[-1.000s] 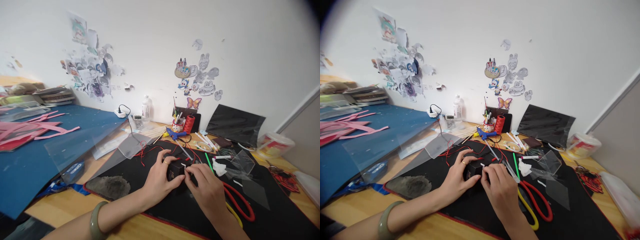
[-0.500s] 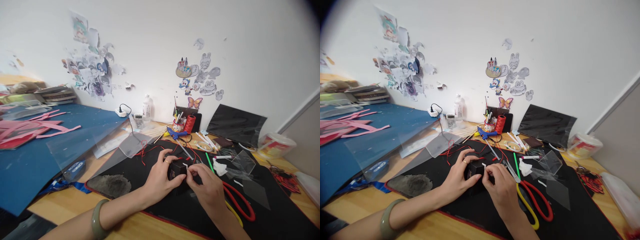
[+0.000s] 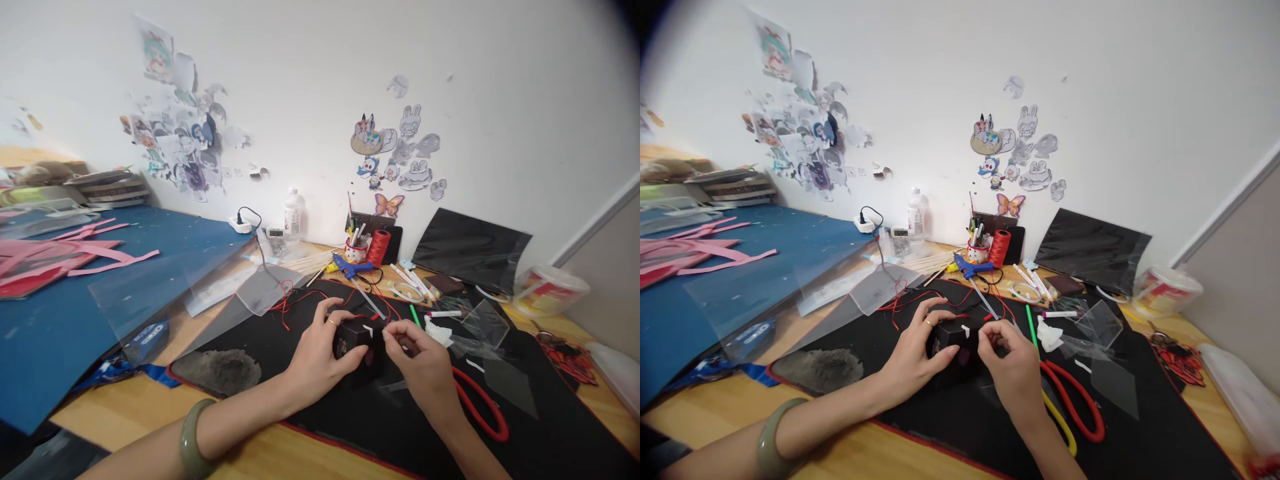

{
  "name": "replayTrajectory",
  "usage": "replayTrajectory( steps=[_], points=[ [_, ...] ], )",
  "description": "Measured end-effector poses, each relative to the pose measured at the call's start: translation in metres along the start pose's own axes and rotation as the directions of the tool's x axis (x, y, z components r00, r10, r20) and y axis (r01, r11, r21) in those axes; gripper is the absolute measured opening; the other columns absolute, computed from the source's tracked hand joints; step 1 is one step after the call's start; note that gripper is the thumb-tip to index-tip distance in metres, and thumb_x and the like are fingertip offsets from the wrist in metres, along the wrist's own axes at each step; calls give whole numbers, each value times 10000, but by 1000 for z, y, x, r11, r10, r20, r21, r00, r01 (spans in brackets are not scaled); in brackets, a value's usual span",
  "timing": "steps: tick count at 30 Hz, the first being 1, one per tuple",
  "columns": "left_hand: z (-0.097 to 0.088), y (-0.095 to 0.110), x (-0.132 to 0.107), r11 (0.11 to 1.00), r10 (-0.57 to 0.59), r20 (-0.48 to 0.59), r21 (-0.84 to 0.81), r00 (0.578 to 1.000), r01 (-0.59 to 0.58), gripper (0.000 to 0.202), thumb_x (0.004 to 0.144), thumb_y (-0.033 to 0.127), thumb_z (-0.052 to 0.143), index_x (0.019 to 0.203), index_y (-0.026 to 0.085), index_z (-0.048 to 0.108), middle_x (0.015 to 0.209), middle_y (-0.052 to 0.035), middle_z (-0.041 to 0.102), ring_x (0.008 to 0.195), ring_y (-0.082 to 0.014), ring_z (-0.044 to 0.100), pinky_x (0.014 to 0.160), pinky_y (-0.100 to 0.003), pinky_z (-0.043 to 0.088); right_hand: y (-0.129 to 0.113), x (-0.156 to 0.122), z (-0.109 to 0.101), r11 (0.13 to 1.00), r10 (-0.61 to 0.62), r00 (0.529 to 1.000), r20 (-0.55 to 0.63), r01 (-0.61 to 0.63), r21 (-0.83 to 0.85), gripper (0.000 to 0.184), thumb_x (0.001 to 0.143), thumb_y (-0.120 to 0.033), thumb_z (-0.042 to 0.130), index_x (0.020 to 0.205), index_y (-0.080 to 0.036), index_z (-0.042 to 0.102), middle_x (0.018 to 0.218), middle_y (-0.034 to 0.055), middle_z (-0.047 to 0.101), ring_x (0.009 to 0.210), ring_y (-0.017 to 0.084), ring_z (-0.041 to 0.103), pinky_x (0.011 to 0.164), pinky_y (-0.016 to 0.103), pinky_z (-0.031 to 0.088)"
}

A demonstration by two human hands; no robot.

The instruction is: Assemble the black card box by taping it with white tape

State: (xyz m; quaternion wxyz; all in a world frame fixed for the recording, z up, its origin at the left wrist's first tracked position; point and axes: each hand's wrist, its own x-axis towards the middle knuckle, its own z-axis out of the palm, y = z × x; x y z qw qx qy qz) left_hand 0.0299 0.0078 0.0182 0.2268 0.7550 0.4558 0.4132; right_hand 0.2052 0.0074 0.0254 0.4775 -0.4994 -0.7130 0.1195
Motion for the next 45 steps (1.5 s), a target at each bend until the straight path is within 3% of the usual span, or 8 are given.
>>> replayTrajectory(
  steps=[3, 8, 13, 25, 35, 39, 42, 45],
  points=[
    [0, 0, 0, 1000, 4, -10, -3, 1000, -4, 344, 762, 331, 566, 1074, 225, 472, 1271, -83, 350, 1118, -225, 482, 936, -385, 415, -2, -1, -1, 999, -51, 998, -37, 51, -14, 22, 771, -187, 524, 751, -192, 532, 696, -1, 558, 628, 125, 571, 595, 237, 485],
    [0, 1, 0, 1000, 6, -14, -11, 1000, -6, 341, 761, 319, 568, 1073, 225, 472, 1276, -82, 349, 1129, -224, 473, 940, -381, 414, -5, -5, 3, 910, -366, 929, -48, 347, -225, 120, 745, -103, 555, 831, -178, 518, 737, 18, 558, 675, 127, 546, 621, 251, 468],
    [0, 2, 0, 1000, 17, 12, -16, 1000, -16, 349, 761, 333, 571, 1079, 226, 475, 1288, -88, 343, 1127, -233, 475, 940, -396, 417, -2, -6, 4, 870, -433, 901, -16, 413, -270, 122, 731, -74, 559, 784, -180, 529, 711, 27, 573, 688, 150, 539, 633, 287, 458],
    [2, 2, 0, 1000, 23, 65, 5, 998, -23, 381, 730, 309, 585, 1087, 243, 469, 1322, -76, 311, 1071, -233, 509, 919, -418, 436, 0, 3, -4, 886, -386, 921, -46, 357, -296, 134, 755, -74, 497, 702, -196, 511, 659, 1, 542, 624, 123, 513, 603, 253, 443],
    [3, 6, -3, 998, 58, 94, -28, 994, -55, 621, 593, 187, 618, 1166, 265, 392, 1339, -77, 262, 1056, -242, 498, 816, -389, 483, 17, 9, -9, 893, -345, 927, -144, 277, -356, 108, 760, -106, 497, 712, -201, 518, 659, 0, 550, 613, 132, 511, 610, 267, 422],
    [3, 7, -2, 997, 17, 126, -74, 992, -8, 724, 570, 223, 664, 1214, 284, 337, 1341, -79, 258, 915, -206, 557, 768, -395, 500, 11, 7, -5, 898, -369, 927, -70, 337, -282, 124, 758, -101, 495, 699, -206, 522, 650, -1, 559, 609, 126, 524, 593, 252, 437],
    [4, 4, 0, 991, 5, 133, -136, 991, 13, 799, 543, 311, 734, 1224, 285, 318, 1335, -74, 248, 986, -220, 526, 869, -436, 462, 1, 2, -1, 902, -394, 919, -1, 386, -194, 138, 754, -104, 487, 680, -211, 533, 635, -5, 575, 619, 123, 549, 592, 242, 455],
    [5, -1, 1, 977, 47, 122, -211, 991, -20, 821, 535, 264, 743, 1230, 273, 305, 1289, -75, 245, 1033, -214, 491, 938, -432, 423, -6, -1, 2, 917, -380, 924, 44, 383, -114, 149, 748, -117, 476, 650, -214, 529, 625, -11, 584, 613, 117, 562, 585, 230, 468]
  ],
)
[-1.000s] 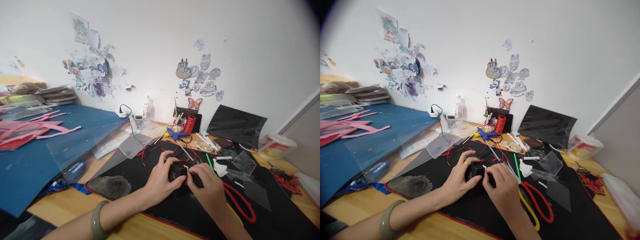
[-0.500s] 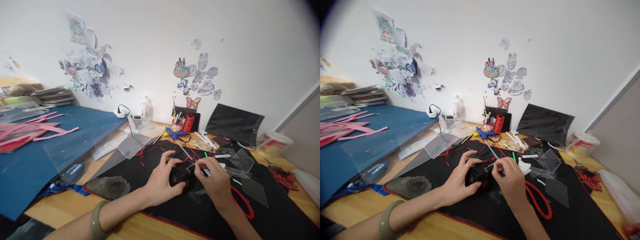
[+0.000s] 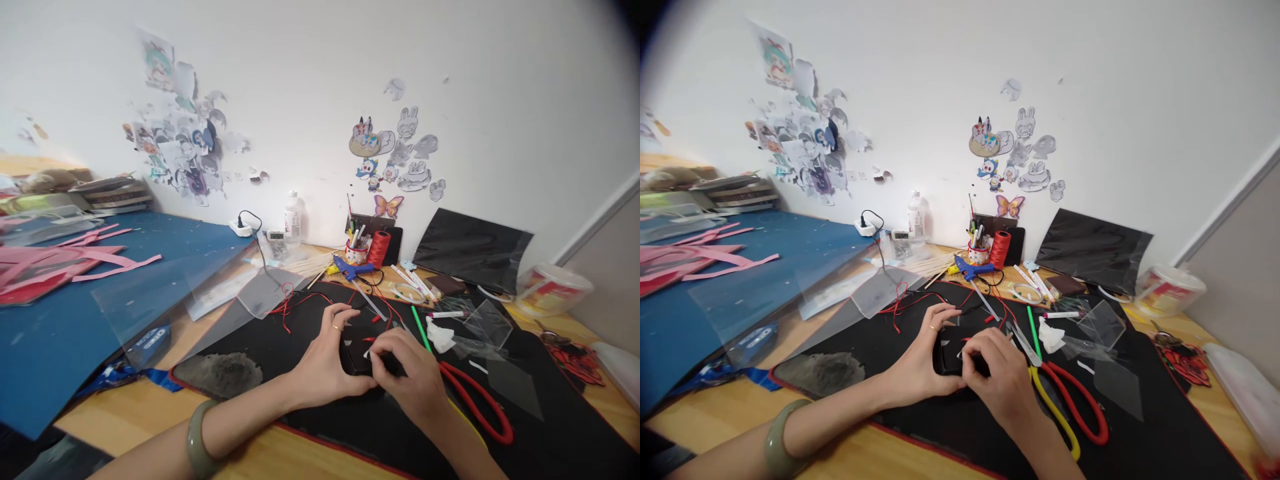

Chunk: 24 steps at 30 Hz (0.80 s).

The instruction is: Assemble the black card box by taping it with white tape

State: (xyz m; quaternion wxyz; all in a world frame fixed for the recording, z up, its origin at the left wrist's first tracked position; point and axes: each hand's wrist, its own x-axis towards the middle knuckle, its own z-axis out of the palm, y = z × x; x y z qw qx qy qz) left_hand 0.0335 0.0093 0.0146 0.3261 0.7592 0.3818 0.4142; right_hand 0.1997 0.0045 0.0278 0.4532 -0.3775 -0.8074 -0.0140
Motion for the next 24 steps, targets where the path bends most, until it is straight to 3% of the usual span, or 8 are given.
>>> replayTrajectory(
  steps=[3, 7, 10, 13, 17, 24],
  points=[
    [0, -3, -1, 996, 87, 47, -28, 995, -86, 851, 526, 169, 717, 1251, 256, 279, 1237, -80, 242, 1110, -224, 425, 994, -426, 373, 0, 1, 0, 994, 105, 994, 5, -105, 35, 135, 745, -115, 484, 652, -208, 518, 617, -19, 561, 566, 106, 546, 527, 209, 453],
    [-1, -2, -4, 981, 194, 130, -8, 972, -194, 896, 517, 166, 715, 1276, 236, 244, 1224, -94, 228, 1176, -249, 356, 1019, -432, 335, 9, 2, -3, 963, 267, 964, -16, -266, 43, 118, 759, -126, 505, 667, -199, 520, 603, -31, 522, 505, 98, 500, 486, 208, 430],
    [-1, 0, -4, 970, 239, 111, 5, 965, -241, 897, 516, 163, 715, 1274, 229, 241, 1216, -97, 236, 1213, -265, 301, 1023, -433, 320, 11, 3, -10, 946, 322, 946, -40, -319, 59, 112, 784, -161, 506, 682, -196, 534, 644, -13, 551, 576, 119, 534, 538, 224, 445],
    [-2, -1, -2, 974, 226, 36, 8, 974, -226, 885, 519, 156, 711, 1265, 235, 242, 1212, -97, 234, 1218, -267, 281, 1013, -432, 325, 9, 4, -17, 958, 260, 966, 8, -259, 124, 97, 801, -176, 504, 765, -204, 590, 743, 13, 589, 703, 146, 561, 618, 250, 459],
    [-3, -3, -1, 974, 226, 4, 8, 974, -226, 880, 519, 171, 717, 1259, 248, 247, 1215, -94, 229, 1230, -273, 255, 1026, -458, 295, 5, 6, -22, 971, 99, 979, 176, -134, 200, 191, 774, -144, 522, 893, -243, 634, 832, 28, 587, 829, 178, 543, 721, 307, 461],
    [-3, -3, -2, 959, 279, 31, 33, 960, -280, 881, 514, 166, 716, 1261, 232, 254, 1209, -100, 239, 1226, -266, 259, 1026, -438, 307, 4, 8, -18, 955, 147, 959, 242, -201, 217, 119, 796, -192, 555, 697, -222, 613, 776, 16, 562, 778, 160, 528, 683, 288, 442]
  ],
)
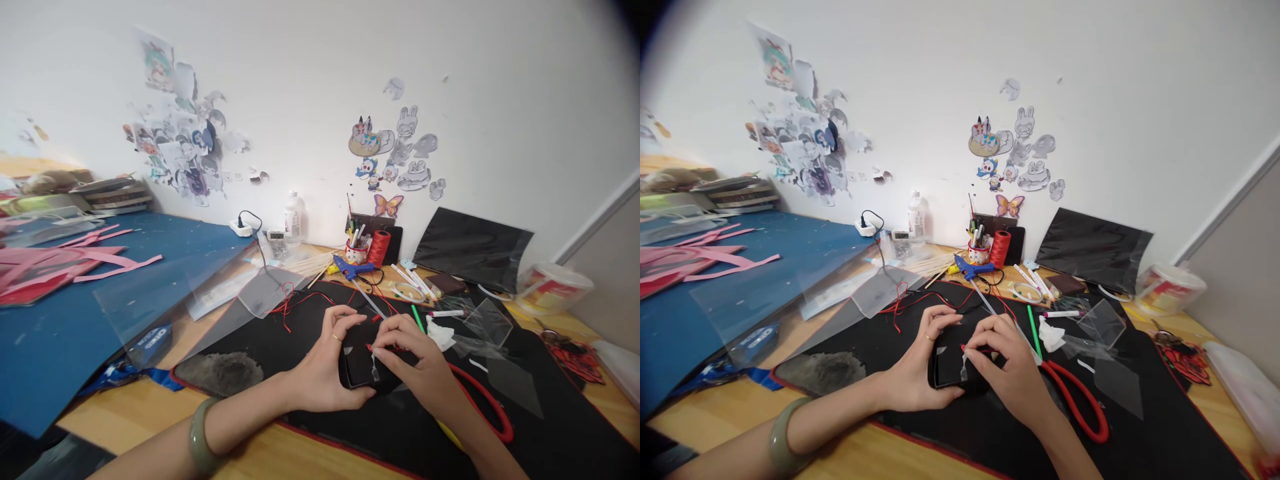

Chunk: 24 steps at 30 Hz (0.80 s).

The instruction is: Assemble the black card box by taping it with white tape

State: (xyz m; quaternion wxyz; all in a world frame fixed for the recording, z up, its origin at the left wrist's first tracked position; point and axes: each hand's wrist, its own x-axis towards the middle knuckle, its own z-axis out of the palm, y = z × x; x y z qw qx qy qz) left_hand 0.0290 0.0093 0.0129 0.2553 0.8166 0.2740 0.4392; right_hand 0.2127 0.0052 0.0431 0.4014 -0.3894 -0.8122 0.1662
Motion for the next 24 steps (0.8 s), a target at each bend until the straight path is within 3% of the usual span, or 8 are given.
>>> replayTrajectory(
  steps=[6, 9, 13, 16, 19, 24],
  points=[
    [-1, 1, -1, 999, 29, 10, 26, 1000, -29, 867, 537, 186, 708, 1266, 238, 242, 1220, -104, 242, 1215, -274, 298, 1025, -451, 312, 4, 1, 3, 994, 103, 991, -87, -99, 45, 102, 795, -225, 570, 717, -217, 635, 781, 15, 577, 769, 158, 564, 685, 279, 448],
    [-1, 2, -2, 998, 57, 35, 28, 998, -58, 876, 545, 205, 712, 1275, 245, 229, 1233, -105, 238, 1210, -278, 321, 1037, -454, 298, 5, 1, 2, 996, 93, 989, -118, -91, 19, 117, 792, -230, 570, 694, -211, 632, 758, 15, 579, 753, 158, 568, 671, 273, 452],
    [-1, 2, -2, 999, 40, -3, 29, 999, -40, 882, 541, 210, 719, 1274, 246, 230, 1247, -107, 227, 1233, -287, 287, 1049, -471, 277, 1, -1, -4, 999, 12, 996, -89, -9, 41, 150, 835, -259, 508, 793, -227, 649, 812, 32, 587, 817, 173, 556, 723, 300, 449],
    [0, -1, -1, 999, 34, -46, 27, 998, -33, 869, 531, 213, 722, 1256, 259, 247, 1246, -107, 217, 1227, -305, 290, 1027, -508, 293, -2, -2, -8, 999, -7, 1000, -17, 8, 42, 117, 801, -297, 559, 848, -243, 652, 888, 41, 581, 894, 194, 533, 777, 325, 442],
    [1, -3, 0, 999, 44, -65, 17, 997, -43, 864, 524, 232, 728, 1245, 271, 253, 1254, -107, 185, 1193, -308, 339, 994, -506, 335, -2, -1, -7, 999, 24, 1000, 2, -24, 25, 42, 762, -258, 609, 762, -241, 647, 888, 36, 575, 902, 190, 519, 748, 301, 450],
    [2, -5, -2, 997, 64, -57, 42, 996, -62, 872, 532, 250, 729, 1255, 271, 242, 1267, -103, 167, 1169, -297, 370, 1005, -487, 328, 0, 0, -3, 997, 46, 998, -33, -43, 69, 97, 764, -233, 609, 671, -234, 638, 803, 26, 597, 824, 172, 531, 665, 269, 451]
  ],
)
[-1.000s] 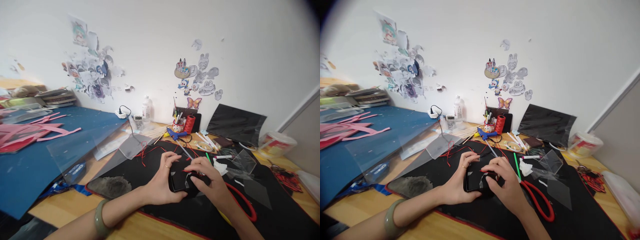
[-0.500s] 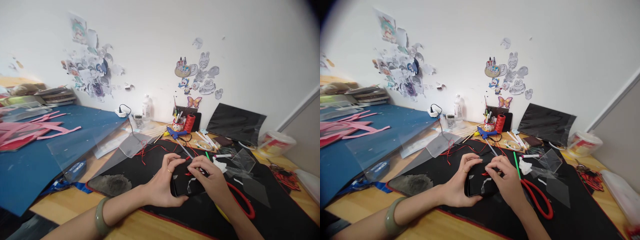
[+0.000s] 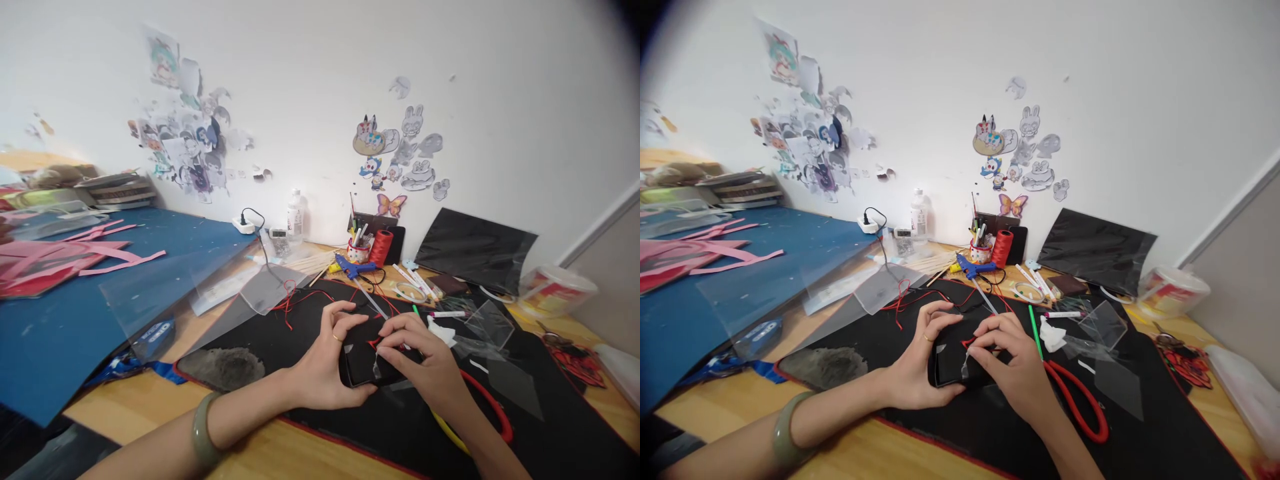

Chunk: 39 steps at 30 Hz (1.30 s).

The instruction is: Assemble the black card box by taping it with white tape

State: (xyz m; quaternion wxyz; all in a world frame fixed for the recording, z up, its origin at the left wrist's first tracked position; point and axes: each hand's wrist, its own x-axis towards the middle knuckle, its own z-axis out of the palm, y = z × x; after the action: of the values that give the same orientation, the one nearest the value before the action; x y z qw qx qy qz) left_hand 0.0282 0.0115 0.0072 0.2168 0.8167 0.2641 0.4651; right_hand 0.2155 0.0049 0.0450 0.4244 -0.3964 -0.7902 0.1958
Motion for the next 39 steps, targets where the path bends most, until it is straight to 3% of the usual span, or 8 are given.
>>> replayTrajectory(
  steps=[7, 12, 16, 20, 26, 29, 33, 39],
  points=[
    [-1, 0, -1, 999, 18, 32, 28, 999, -19, 854, 547, 232, 713, 1253, 273, 236, 1281, -105, 150, 1082, -252, 440, 975, -457, 376, 2, -1, 2, 998, 66, 998, -18, -66, -9, 122, 761, -259, 615, 650, -218, 645, 767, 23, 617, 795, 165, 563, 692, 280, 447],
    [0, 1, -2, 988, 141, 142, 40, 980, -148, 863, 567, 257, 701, 1278, 281, 213, 1275, -108, 176, 1111, -270, 414, 962, -441, 397, 8, 2, 2, 977, 135, 982, -131, -154, -150, 220, 794, -333, 540, 640, -203, 628, 772, 23, 628, 637, 135, 584, 546, 239, 459],
    [0, -2, -1, 999, 49, 115, 18, 992, -52, 860, 560, 249, 713, 1271, 266, 231, 1301, -113, 143, 1151, -277, 382, 1001, -458, 353, 29, 1, -14, 925, 173, 938, -301, -259, -278, 333, 876, -338, 371, 748, -185, 638, 809, 58, 648, 632, 161, 598, 598, 285, 474],
    [-2, -7, 3, 995, -102, 104, 1, 989, 103, 826, 557, 226, 727, 1247, 257, 273, 1321, -112, 147, 1274, -317, 222, 1047, -506, 267, 65, -5, -30, 839, 182, 936, -302, -309, -449, 326, 784, -239, 467, 1073, -174, 601, 854, 83, 667, 653, 232, 612, 618, 369, 461],
    [-2, -19, 6, 969, -241, 144, -27, 960, 247, 827, 567, 244, 735, 1258, 255, 281, 1332, -106, 137, 1293, -308, 203, 1063, -509, 240, 77, -8, -34, 805, 110, 978, -174, -191, -562, 221, 796, -293, 479, 724, -202, 667, 855, 94, 674, 895, 300, 591, 729, 423, 459],
    [0, -24, 3, 966, -256, 166, 9, 952, 258, 875, 549, 270, 744, 1281, 242, 264, 1342, -114, 137, 1282, -316, 226, 1053, -494, 264, 60, -6, -30, 830, 30, 989, -146, -106, -547, 235, 844, -322, 450, 806, -211, 654, 863, 69, 670, 893, 254, 591, 753, 393, 467],
    [2, -26, 2, 964, -260, 148, 102, 954, 247, 894, 546, 292, 737, 1294, 233, 250, 1335, -127, 182, 1273, -326, 236, 1047, -531, 238, 37, -10, -13, 887, -116, 992, -58, 77, -456, 234, 856, -168, 391, 945, -231, 598, 925, 29, 660, 924, 164, 586, 816, 306, 464],
    [2, -26, 2, 970, -229, 143, 114, 963, 213, 900, 549, 272, 727, 1295, 230, 226, 1329, -140, 198, 1280, -326, 231, 1031, -535, 251, 22, -19, 12, 891, -308, 947, 89, 320, -321, 382, 768, -14, 376, 1031, -243, 532, 1018, 25, 646, 1063, 175, 531, 891, 358, 425]
  ],
)
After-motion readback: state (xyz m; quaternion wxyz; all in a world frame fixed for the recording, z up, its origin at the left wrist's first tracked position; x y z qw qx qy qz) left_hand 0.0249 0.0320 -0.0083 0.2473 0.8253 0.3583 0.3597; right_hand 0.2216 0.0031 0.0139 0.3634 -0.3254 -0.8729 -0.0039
